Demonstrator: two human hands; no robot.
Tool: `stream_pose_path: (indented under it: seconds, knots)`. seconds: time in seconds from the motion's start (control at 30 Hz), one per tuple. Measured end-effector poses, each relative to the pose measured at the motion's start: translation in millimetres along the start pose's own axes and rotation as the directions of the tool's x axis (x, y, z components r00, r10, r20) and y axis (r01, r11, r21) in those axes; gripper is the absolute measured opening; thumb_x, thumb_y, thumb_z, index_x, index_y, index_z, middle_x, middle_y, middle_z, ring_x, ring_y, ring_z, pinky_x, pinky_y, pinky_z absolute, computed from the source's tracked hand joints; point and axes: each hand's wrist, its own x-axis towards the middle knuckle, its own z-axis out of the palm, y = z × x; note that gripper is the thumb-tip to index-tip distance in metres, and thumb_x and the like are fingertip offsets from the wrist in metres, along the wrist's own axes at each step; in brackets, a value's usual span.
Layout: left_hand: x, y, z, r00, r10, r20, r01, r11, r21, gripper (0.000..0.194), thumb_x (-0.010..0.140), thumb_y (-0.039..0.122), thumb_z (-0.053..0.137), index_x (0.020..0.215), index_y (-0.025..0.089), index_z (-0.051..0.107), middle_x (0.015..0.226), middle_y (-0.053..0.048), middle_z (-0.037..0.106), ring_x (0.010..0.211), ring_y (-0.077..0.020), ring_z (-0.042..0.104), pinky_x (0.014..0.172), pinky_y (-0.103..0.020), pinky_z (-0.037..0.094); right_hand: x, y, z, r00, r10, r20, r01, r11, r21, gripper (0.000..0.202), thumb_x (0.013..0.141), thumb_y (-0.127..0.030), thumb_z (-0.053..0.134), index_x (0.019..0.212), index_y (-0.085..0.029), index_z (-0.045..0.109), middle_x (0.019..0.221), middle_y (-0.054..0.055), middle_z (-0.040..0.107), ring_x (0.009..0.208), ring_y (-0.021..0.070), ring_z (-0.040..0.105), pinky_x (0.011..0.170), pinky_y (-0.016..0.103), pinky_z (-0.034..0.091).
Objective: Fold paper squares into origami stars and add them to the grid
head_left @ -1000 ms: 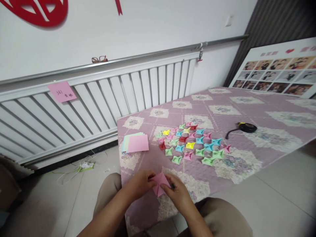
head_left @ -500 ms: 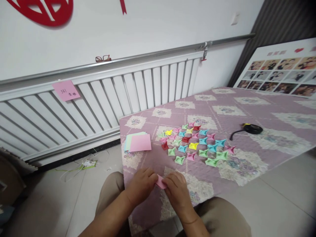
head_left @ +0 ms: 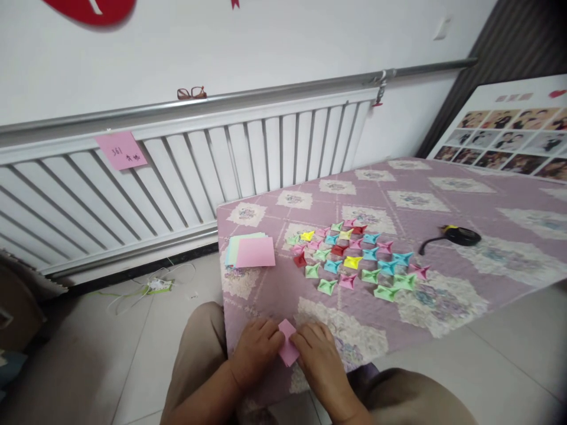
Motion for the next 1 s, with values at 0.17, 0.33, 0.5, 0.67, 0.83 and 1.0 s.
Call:
stream_pose_path:
  seconds: [0.17, 0.33, 0.5, 0.67, 0.83, 1.0]
  knots:
    - [-7, 6, -0.1, 0.997, -0.064, 0.047, 0.067, 0.996, -0.063, 0.012, 0.089, 0.024, 0.056, 0.078, 0.021, 0.058, 0.083, -0.002, 0.059, 0.080, -0.0201, 0.050, 0.072, -0.033, 0.037, -1, 0, -3, 0.997, 0.012, 0.071, -0.016, 0.999, 0.051, 0.020, 0.074, -0.005, 0.061, 0.075, -0.025, 0.062, 0.077, -0.002, 0.060, 0.082, 0.0178, 0.051, 0.090, 0.036, 0.034]
    - [-12, 9, -8.4, 0.979, -0.192, 0.074, 0.202, 0.963, -0.177, 0.008, 0.085, 0.018, 0.058, 0.080, 0.022, 0.061, 0.089, -0.002, 0.061, 0.085, -0.0203, 0.051, 0.078, -0.035, 0.037, -2, 2, -10, 0.990, 0.065, 0.125, -0.084, 0.985, 0.148, 0.021, 0.071, -0.007, 0.064, 0.079, -0.025, 0.064, 0.082, -0.001, 0.062, 0.084, 0.0187, 0.052, 0.084, 0.034, 0.037]
    - [-13, 8, -12.2, 0.934, -0.347, 0.089, 0.357, 0.886, -0.295, 0.006, 0.081, 0.018, 0.061, 0.076, 0.021, 0.062, 0.085, -0.002, 0.060, 0.086, -0.0205, 0.051, 0.078, -0.034, 0.037, -3, 3, -10, 0.982, 0.143, 0.120, -0.162, 0.971, 0.175, 0.014, 0.074, -0.012, 0.065, 0.077, -0.026, 0.063, 0.081, -0.001, 0.061, 0.083, 0.0188, 0.054, 0.083, 0.035, 0.037]
    - [-10, 7, -14.8, 0.885, -0.443, 0.143, 0.465, 0.827, -0.317, 0.009, 0.082, 0.025, 0.062, 0.075, 0.021, 0.063, 0.086, -0.002, 0.060, 0.087, -0.0206, 0.052, 0.079, -0.034, 0.037, -5, 7, -6, 0.980, 0.171, 0.105, -0.185, 0.971, 0.148, 0.006, 0.081, -0.021, 0.063, 0.076, -0.024, 0.062, 0.081, 0.001, 0.060, 0.082, 0.0200, 0.053, 0.078, 0.035, 0.037]
    - [-3, 6, -21.3, 0.861, -0.461, 0.214, 0.507, 0.808, -0.300, 0.010, 0.084, 0.026, 0.059, 0.077, 0.021, 0.062, 0.087, -0.002, 0.060, 0.088, -0.0208, 0.053, 0.079, -0.033, 0.037, -7, 10, -6, 0.975, 0.197, 0.106, -0.208, 0.972, 0.113, 0.013, 0.087, -0.027, 0.056, 0.075, -0.024, 0.062, 0.081, 0.001, 0.060, 0.083, 0.0208, 0.053, 0.080, 0.037, 0.036]
    - [5, 3, -27.7, 0.846, -0.448, 0.289, 0.519, 0.817, -0.252, 0.015, 0.087, 0.030, 0.055, 0.077, 0.021, 0.062, 0.087, -0.001, 0.062, 0.088, -0.0209, 0.054, 0.078, -0.033, 0.037, -5, 9, -7, 0.966, 0.241, 0.092, -0.248, 0.965, 0.083, 0.020, 0.089, -0.030, 0.052, 0.072, -0.024, 0.061, 0.079, 0.001, 0.060, 0.082, 0.0207, 0.053, 0.077, 0.036, 0.034]
